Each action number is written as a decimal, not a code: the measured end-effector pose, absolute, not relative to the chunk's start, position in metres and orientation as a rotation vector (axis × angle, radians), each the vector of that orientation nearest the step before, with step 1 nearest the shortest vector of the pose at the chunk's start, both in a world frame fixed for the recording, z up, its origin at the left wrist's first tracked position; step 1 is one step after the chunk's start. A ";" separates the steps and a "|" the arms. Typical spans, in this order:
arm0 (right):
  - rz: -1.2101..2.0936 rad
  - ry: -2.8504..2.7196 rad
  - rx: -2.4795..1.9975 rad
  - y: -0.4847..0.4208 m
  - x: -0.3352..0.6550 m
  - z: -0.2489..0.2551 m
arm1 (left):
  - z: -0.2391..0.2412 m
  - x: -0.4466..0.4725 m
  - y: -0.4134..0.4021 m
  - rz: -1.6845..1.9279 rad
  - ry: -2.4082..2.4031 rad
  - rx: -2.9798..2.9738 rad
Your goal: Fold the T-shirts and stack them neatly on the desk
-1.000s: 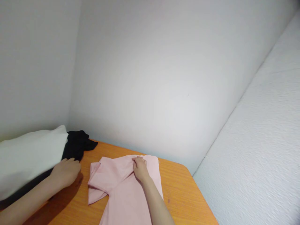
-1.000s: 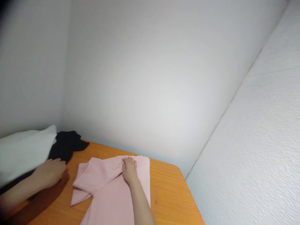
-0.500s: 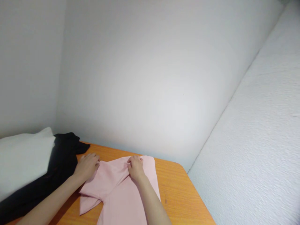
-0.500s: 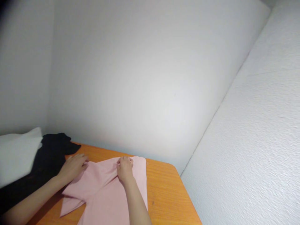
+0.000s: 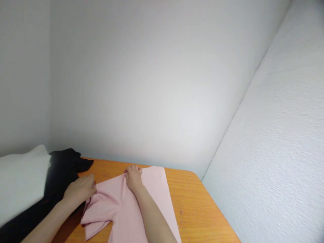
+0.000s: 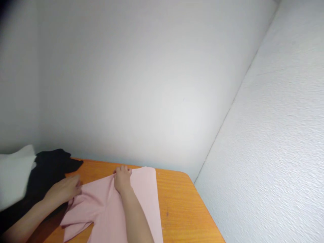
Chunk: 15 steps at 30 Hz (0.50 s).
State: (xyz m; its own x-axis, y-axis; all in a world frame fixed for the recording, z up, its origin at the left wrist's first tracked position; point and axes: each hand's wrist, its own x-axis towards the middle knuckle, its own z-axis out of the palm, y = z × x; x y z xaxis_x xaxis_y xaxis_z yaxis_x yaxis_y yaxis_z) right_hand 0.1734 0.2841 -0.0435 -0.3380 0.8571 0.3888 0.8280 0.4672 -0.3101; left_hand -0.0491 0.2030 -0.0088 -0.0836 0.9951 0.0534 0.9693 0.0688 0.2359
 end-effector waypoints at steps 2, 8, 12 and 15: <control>0.040 -2.174 -1.444 0.283 0.180 -0.044 | -0.011 -0.049 0.206 0.296 2.218 2.018; -0.017 -2.100 -1.682 0.286 0.243 -0.037 | -0.018 -0.049 0.218 0.267 2.128 1.959; 0.015 -2.179 -1.813 0.279 0.278 -0.050 | -0.023 -0.048 0.225 0.343 2.040 1.986; 0.038 -2.258 -1.848 0.277 0.291 -0.055 | -0.024 -0.047 0.228 0.427 1.996 1.969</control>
State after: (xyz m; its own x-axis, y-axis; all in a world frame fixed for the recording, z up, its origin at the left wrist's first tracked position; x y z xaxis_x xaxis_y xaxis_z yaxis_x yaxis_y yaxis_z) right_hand 0.2908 0.2774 -0.0554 -0.1827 0.9708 0.1556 0.9650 0.2073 -0.1604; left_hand -0.0474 0.2280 -0.0244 -0.0116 0.9999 -0.0073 0.9093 0.0136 0.4160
